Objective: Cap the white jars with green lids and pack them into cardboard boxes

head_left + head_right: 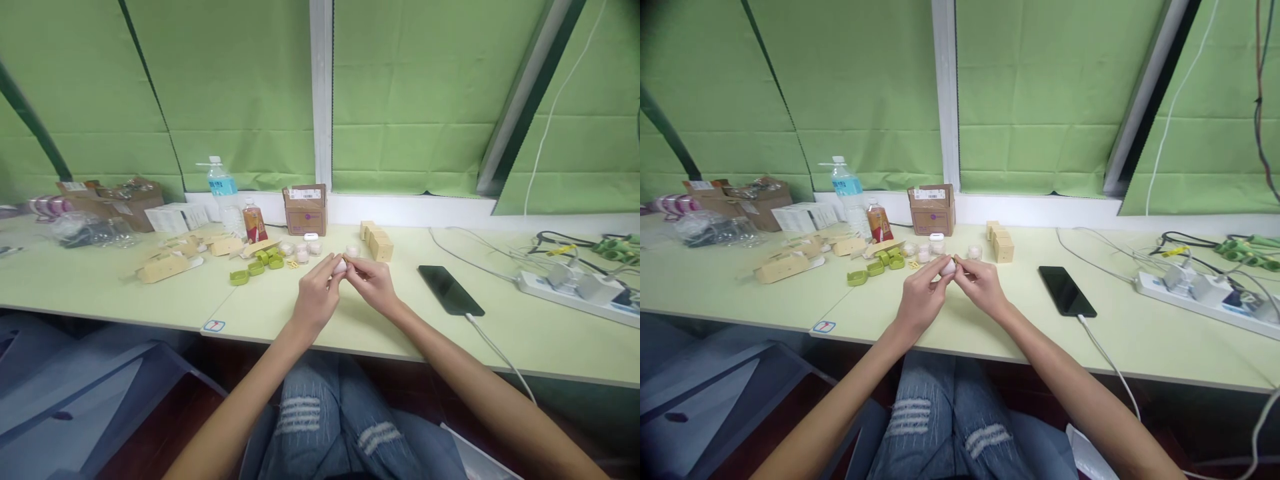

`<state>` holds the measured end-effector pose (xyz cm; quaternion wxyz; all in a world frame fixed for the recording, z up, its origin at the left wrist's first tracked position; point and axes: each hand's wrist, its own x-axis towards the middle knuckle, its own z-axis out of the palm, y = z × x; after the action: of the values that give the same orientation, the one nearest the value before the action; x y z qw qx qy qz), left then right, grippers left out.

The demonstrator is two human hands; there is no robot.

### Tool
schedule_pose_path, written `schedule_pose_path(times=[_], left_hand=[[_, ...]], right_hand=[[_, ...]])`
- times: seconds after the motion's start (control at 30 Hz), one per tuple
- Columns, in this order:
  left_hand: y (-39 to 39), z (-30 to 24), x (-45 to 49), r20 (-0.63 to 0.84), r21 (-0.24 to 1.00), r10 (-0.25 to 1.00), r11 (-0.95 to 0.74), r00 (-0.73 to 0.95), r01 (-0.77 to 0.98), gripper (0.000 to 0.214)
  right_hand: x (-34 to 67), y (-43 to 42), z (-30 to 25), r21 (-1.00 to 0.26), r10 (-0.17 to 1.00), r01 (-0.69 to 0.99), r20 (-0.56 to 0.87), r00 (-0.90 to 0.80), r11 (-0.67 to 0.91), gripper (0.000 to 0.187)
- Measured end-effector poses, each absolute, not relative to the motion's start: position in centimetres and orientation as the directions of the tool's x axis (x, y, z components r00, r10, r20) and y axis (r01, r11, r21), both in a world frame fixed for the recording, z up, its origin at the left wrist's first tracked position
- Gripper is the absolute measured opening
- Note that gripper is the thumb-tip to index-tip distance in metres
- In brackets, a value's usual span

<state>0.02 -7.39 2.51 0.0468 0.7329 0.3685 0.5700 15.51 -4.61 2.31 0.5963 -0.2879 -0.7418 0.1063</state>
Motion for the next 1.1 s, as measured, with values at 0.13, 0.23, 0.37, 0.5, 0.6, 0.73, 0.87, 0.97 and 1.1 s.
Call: schedule_pose_path(times=[0.13, 0.23, 0.37, 0.5, 0.6, 0.73, 0.87, 0.97, 1.1], left_hand=[[-7.4, 2.7, 0.1, 0.805, 0.485, 0.588, -0.729, 0.078, 0.482, 0.031], [-7.2, 2.8, -0.1, 0.825, 0.438, 0.554, -0.752, 0.113, 0.492, 0.03], [-6.9, 2.7, -0.6, 0.827, 0.406, 0.544, -0.753, 0.143, 0.517, 0.032], [-6.6, 2.8, -1.2, 0.742, 0.569, 0.663, -0.702, 0.102, 0.429, 0.047], [-6.3, 3.1, -1.5, 0.684, 0.693, 0.728, -0.668, 0.048, 0.272, 0.054], [-6.1, 3.4, -1.5, 0.633, 0.767, 0.774, -0.63, 0.021, 0.122, 0.039], [-6.0, 3.3, -1.6, 0.624, 0.78, 0.781, -0.621, -0.024, 0.078, 0.035], [-5.9, 3.2, -1.9, 0.649, 0.758, 0.759, -0.64, -0.053, 0.128, 0.03], [-6.0, 3.1, -2.0, 0.65, 0.75, 0.76, -0.639, -0.011, 0.169, 0.027]], right_hand=[[15.6, -4.3, 1.8, -0.577, 0.605, 0.238, 0.794, -0.06, 0.781, 0.03], [15.6, -4.4, 1.8, -0.663, 0.671, 0.121, 0.74, -0.042, 0.739, 0.033], [15.3, -4.7, 2.5, -0.792, 0.78, -0.059, 0.609, -0.144, 0.607, 0.049], [15.1, -4.6, 3.0, -0.886, 0.847, -0.139, 0.463, -0.261, 0.442, 0.051], [15.1, -4.3, 2.9, -0.905, 0.877, -0.191, 0.418, -0.236, 0.38, 0.052], [15.1, -4.2, 2.8, -0.88, 0.878, -0.232, 0.454, -0.155, 0.414, 0.05], [15.2, -4.5, 2.8, -0.858, 0.844, -0.246, 0.5, -0.193, 0.451, 0.047], [15.7, -4.4, 2.8, -0.824, 0.779, -0.121, 0.564, -0.273, 0.553, 0.052], [16.7, -4.1, 2.9, -0.645, 0.651, 0.14, 0.689, -0.32, 0.751, 0.049]])
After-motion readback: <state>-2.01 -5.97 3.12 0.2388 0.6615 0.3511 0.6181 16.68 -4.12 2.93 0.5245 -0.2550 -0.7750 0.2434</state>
